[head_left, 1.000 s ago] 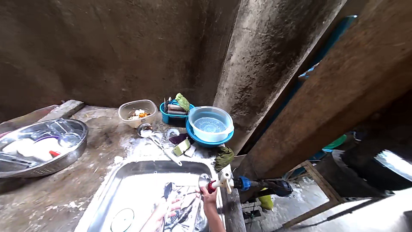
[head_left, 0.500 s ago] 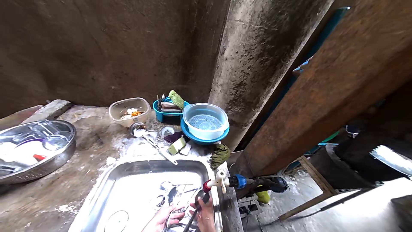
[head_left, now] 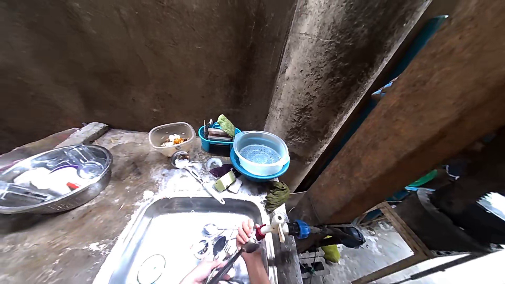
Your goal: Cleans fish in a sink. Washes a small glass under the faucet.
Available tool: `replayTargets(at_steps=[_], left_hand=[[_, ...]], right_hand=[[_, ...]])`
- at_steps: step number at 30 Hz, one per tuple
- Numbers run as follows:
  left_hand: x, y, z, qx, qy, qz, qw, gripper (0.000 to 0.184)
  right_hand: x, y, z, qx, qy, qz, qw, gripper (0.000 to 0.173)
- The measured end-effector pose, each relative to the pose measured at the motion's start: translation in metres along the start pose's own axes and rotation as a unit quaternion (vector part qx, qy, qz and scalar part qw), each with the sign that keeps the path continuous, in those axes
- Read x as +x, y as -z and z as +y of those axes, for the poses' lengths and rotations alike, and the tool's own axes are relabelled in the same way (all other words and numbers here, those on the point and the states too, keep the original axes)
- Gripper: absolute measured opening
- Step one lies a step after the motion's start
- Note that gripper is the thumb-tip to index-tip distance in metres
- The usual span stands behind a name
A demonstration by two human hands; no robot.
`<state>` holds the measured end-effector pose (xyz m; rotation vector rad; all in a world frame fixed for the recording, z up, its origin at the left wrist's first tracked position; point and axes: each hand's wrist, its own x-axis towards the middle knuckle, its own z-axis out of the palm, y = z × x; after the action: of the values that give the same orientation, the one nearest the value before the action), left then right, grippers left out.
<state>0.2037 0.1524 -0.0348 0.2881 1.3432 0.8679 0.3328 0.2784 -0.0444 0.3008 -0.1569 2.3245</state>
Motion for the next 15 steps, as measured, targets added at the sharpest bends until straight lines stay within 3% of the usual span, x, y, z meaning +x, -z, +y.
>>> replayTargets(at_steps=[2, 4, 8, 11, 15], left_hand=[[-0.003, 0.0, 0.001, 0.021, 0.013, -0.012, 1.0, 0.028], [-0.006, -0.002, 0.003, 0.037, 0.004, -0.026, 0.999, 0.031], [0.002, -0.018, 0.009, 0.061, -0.068, -0.052, 0.994, 0.032], [0.019, -0.037, 0.019, 0.087, -0.103, -0.116, 0.984, 0.013], [0.041, -0.064, 0.04, 0.175, -0.119, -0.215, 0.953, 0.019]], right_hand=[[0.006, 0.0, -0.005, 0.004, -0.012, -0.026, 1.0, 0.02], [0.012, -0.007, -0.012, -0.033, 0.002, -0.015, 0.999, 0.025], [0.017, -0.029, -0.029, -0.099, 0.066, 0.004, 0.993, 0.034], [0.014, -0.035, -0.048, -0.117, 0.148, 0.074, 0.979, 0.039], [0.0, -0.048, -0.069, -0.172, 0.229, 0.184, 0.94, 0.041]])
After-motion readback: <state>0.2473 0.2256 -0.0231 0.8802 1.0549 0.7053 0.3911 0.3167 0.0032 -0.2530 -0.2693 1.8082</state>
